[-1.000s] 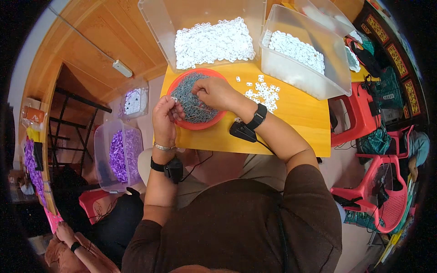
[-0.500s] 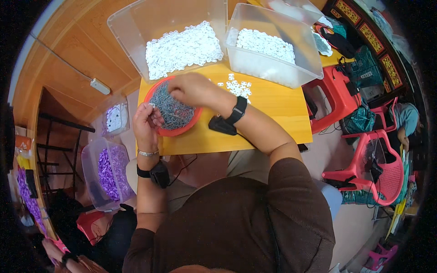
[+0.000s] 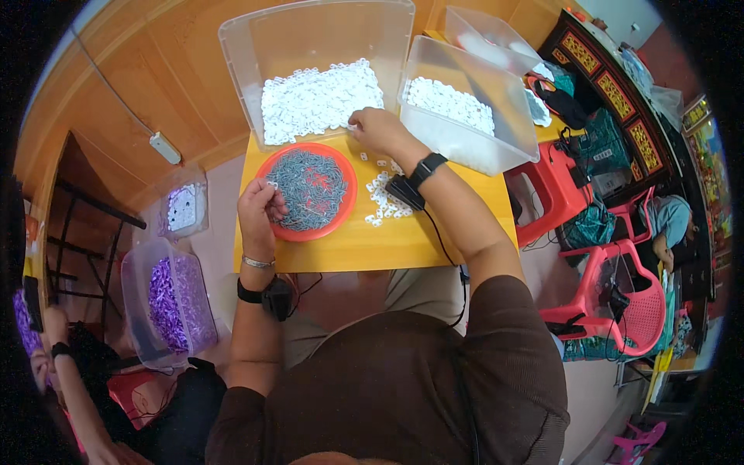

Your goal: Assembling small white plastic components onto metal jump rings by hand.

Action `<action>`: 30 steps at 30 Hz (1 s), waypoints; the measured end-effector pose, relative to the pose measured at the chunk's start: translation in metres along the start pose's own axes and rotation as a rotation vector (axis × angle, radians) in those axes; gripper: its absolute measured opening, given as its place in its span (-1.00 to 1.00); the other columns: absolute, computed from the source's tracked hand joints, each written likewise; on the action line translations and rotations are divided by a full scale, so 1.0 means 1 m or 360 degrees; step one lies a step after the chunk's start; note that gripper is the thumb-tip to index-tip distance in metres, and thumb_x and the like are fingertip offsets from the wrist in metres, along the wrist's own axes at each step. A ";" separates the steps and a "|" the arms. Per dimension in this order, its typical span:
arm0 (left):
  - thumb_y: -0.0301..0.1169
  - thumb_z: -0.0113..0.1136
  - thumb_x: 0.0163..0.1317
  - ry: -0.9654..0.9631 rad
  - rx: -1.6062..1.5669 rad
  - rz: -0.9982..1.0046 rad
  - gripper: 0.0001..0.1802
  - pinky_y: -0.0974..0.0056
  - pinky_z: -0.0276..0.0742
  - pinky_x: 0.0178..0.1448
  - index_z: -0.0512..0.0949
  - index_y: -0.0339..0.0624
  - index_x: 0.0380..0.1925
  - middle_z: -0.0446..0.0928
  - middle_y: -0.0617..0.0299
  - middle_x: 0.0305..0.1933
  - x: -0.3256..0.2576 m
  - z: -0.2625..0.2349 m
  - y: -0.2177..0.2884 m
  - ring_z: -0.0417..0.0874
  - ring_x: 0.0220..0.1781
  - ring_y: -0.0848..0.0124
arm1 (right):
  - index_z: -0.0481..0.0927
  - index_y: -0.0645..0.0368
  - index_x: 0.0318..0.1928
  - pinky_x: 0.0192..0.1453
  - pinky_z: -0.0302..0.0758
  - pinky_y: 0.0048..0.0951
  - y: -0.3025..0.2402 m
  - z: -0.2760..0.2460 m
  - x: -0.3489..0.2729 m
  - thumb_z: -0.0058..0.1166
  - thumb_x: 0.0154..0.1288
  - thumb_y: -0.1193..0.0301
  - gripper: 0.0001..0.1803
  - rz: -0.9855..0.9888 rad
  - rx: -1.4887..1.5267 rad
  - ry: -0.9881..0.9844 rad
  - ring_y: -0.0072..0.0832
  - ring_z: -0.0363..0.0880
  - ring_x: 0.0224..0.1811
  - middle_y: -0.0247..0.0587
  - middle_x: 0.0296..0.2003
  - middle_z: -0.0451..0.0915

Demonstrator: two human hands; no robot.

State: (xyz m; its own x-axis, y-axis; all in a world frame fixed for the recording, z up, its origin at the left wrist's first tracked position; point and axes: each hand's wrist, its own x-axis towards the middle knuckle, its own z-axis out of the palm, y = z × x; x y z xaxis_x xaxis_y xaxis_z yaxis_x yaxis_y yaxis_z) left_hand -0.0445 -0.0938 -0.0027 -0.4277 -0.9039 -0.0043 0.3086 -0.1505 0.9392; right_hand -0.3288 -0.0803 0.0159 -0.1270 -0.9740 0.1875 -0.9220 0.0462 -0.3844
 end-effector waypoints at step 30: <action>-0.42 0.02 0.18 -0.0075 -0.0003 -0.0025 -0.87 0.54 0.26 -0.54 0.43 -0.16 -0.53 0.40 0.37 -0.62 -0.008 -0.001 -0.004 0.37 -0.61 0.65 | 0.61 0.32 -0.24 -0.35 0.51 -0.51 -0.044 -0.001 0.012 0.10 0.19 0.45 -0.81 0.0201 0.0848 -0.0274 -0.53 0.55 -0.49 -0.22 -0.46 0.61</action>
State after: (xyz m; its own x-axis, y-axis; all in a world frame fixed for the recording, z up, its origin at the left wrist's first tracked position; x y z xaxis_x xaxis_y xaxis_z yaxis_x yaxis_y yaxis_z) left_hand -0.0408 -0.0864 -0.0065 -0.4721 -0.8815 -0.0031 0.3029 -0.1655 0.9385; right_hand -0.2900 -0.0935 0.0360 -0.1215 -0.9923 -0.0219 -0.5864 0.0896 -0.8051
